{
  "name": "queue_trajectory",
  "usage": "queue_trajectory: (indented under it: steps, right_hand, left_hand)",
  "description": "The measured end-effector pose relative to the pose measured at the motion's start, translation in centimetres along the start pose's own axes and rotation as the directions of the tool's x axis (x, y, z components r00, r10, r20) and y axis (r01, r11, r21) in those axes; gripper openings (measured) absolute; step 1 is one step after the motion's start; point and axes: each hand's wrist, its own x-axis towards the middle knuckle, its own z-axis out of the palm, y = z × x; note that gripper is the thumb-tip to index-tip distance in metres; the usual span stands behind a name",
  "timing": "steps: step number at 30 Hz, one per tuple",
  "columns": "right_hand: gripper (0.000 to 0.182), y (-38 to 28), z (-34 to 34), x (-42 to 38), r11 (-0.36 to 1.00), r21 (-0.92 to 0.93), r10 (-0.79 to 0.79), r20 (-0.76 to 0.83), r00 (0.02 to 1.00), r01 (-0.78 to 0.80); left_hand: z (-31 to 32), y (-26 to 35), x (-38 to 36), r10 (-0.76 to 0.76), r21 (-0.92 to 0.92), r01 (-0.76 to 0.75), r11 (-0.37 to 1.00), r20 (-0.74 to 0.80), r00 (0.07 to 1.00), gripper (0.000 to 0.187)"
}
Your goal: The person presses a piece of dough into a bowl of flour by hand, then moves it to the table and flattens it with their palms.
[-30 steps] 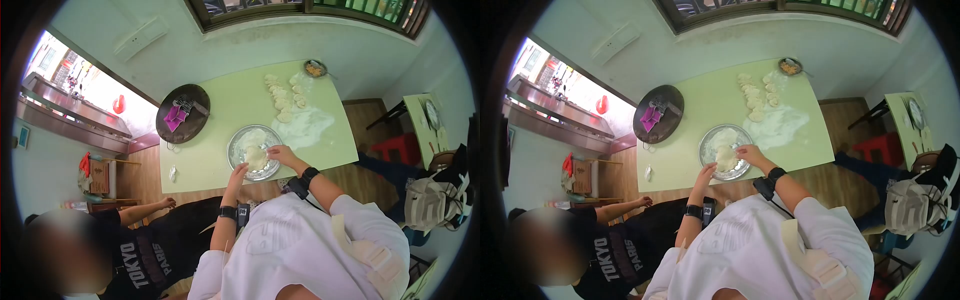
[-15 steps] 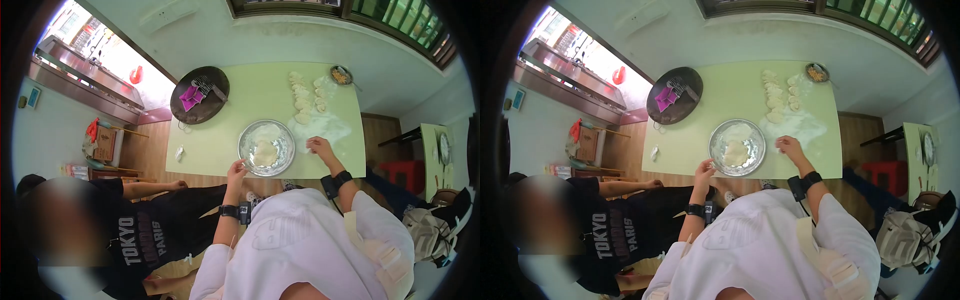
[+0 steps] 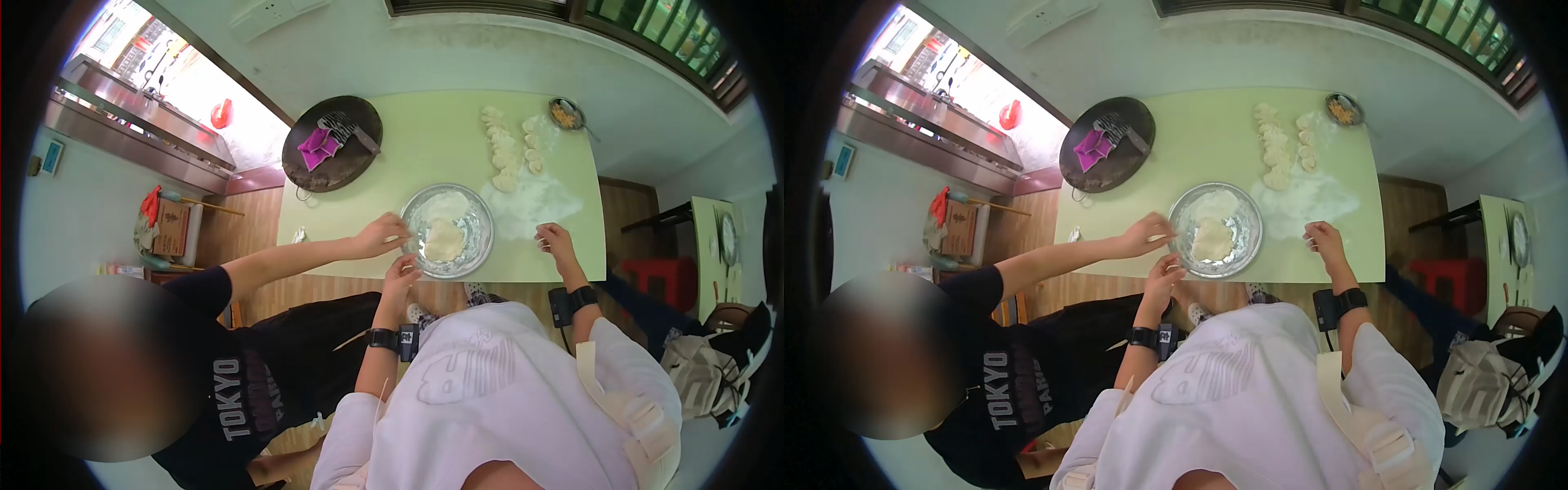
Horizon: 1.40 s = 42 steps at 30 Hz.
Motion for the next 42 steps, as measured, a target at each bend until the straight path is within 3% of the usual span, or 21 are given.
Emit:
queue_trajectory:
  steps: [6, 9, 16, 18, 27, 31, 33, 36, 42]
  right_hand:
    - [0.017, 1.7, 0.5, -0.7, 0.995, -0.098, 0.009, 0.022, 1.000, -0.007]
    - [0.017, 2.2, 0.3, -1.2, 0.995, -0.098, 0.022, -0.008, 1.000, -0.023]
    - [0.017, 2.8, 0.4, -2.0, 0.995, -0.095, 0.024, -0.034, 0.999, -0.027]
    - [0.017, 3.1, 0.6, -2.0, 0.995, -0.098, 0.027, -0.032, 0.999, -0.030]
    - [0.015, 2.9, 2.1, -1.7, 0.994, -0.109, 0.019, 0.046, 0.999, -0.014]
    - [0.015, 2.8, 2.7, -1.3, 0.991, -0.131, 0.021, 0.062, 0.998, -0.013]
    - [0.016, 3.0, 2.8, -1.0, 0.991, -0.130, 0.029, 0.077, 0.997, -0.018]
    - [0.016, 3.1, 3.2, -0.5, 0.989, -0.145, 0.029, 0.102, 0.994, -0.014]
    - [0.018, 3.4, 3.9, 0.2, 0.989, -0.150, 0.024, 0.118, 0.993, -0.006]
  left_hand:
    - [0.1, -1.0, 0.9, 0.023, 0.056, -0.035, 0.998, 0.200, 0.980, 0.033]
    - [-0.2, -1.0, 0.9, -0.080, 0.103, 0.059, 0.993, 0.207, 0.975, 0.029]
    - [-0.8, 0.1, 0.3, -0.144, 0.131, 0.115, 0.985, 0.233, 0.962, 0.026]
    - [-0.4, 0.8, -0.3, -0.215, 0.128, 0.199, 0.972, 0.127, 0.968, 0.021]
    - [-2.3, -0.3, 0.2, -0.152, 0.130, 0.123, 0.984, 0.248, 0.957, 0.011]
    - [-2.5, -0.4, 0.1, -0.184, 0.100, 0.164, 0.981, 0.249, 0.951, 0.010]
    - [-2.2, -0.3, -0.2, -0.069, 0.053, 0.059, 0.997, 0.225, 0.972, 0.019]
    - [-2.6, -0.4, -0.2, -0.040, 0.047, 0.031, 0.998, 0.209, 0.977, 0.029]
    - [-2.6, 0.2, -0.7, -0.037, 0.022, 0.033, 0.999, 0.212, 0.977, 0.032]
